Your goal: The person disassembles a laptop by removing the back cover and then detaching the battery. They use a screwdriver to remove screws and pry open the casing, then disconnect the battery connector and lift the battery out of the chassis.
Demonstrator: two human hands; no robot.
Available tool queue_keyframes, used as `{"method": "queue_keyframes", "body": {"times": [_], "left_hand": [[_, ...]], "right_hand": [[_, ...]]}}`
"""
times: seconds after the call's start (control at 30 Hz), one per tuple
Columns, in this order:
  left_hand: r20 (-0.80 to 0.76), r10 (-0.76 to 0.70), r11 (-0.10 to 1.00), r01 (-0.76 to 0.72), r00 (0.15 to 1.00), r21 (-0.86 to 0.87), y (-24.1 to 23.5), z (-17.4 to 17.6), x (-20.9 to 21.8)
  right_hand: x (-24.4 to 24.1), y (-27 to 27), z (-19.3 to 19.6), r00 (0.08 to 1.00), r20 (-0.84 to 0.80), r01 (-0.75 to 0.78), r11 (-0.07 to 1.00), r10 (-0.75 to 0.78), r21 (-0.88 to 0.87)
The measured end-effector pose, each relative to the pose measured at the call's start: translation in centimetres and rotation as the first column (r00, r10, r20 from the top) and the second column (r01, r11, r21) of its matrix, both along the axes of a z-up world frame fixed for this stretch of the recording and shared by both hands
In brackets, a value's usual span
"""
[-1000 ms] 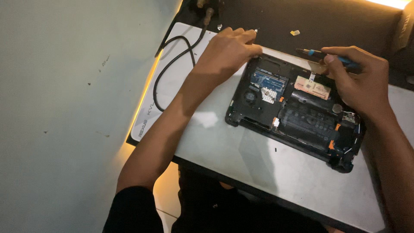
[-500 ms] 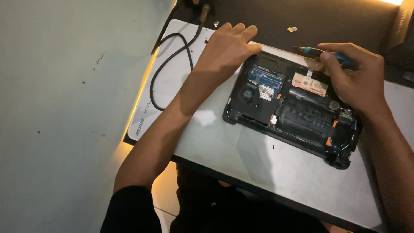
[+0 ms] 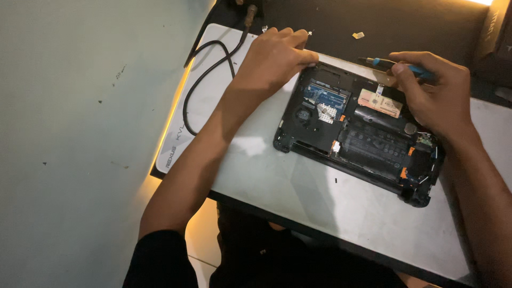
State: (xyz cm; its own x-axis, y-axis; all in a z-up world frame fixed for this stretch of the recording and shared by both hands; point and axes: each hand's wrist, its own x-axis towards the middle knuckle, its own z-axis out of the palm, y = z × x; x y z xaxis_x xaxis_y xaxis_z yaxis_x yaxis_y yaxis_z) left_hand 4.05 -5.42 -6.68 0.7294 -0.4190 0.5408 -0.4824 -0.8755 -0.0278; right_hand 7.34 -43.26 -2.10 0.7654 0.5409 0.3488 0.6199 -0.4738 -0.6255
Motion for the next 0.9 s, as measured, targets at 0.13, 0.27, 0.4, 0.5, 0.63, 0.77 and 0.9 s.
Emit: {"method": "queue_keyframes", "body": {"times": [0.13, 0.27, 0.4, 0.5, 0.63, 0.77, 0.9], "left_hand": [[-0.169, -0.085, 0.987, 0.060, 0.982, -0.151, 0.7, 2.3, -1.0], [-0.308, -0.196, 0.943, 0.092, 0.931, -0.320, 0.8, 4.8, -2.4], [-0.363, -0.224, 0.927, 0.083, 0.905, -0.365, 1.1, 5.0, -2.5], [-0.393, -0.219, 0.910, 0.042, 0.893, -0.412, 1.2, 6.0, -3.0], [-0.401, -0.262, 0.892, 0.062, 0.878, -0.447, 1.3, 6.9, -3.4], [-0.391, -0.248, 0.901, 0.062, 0.886, -0.430, 1.2, 6.8, -3.4], [-0.399, -0.236, 0.909, 0.056, 0.886, -0.412, 1.1, 6.8, -3.4]], "right_hand": [[-0.2, 0.1, 0.5, 1.000, -0.025, -0.008, 1.000, 0.008, 0.000], [-0.2, 0.1, 0.3, 1.000, -0.020, 0.001, 1.000, -0.001, 0.001], [-0.1, 0.1, 0.4, 1.000, -0.020, -0.013, 1.000, 0.013, 0.005], [0.0, 0.1, 0.3, 0.999, 0.016, -0.031, 1.000, 0.031, 0.005], [-0.3, 0.2, 0.8, 0.999, 0.005, -0.035, 0.999, 0.035, -0.001], [-0.1, 0.2, 0.6, 0.999, -0.011, -0.037, 0.999, 0.037, 0.000], [0.0, 0.2, 0.5, 0.999, -0.018, -0.033, 0.999, 0.033, -0.001]]}}
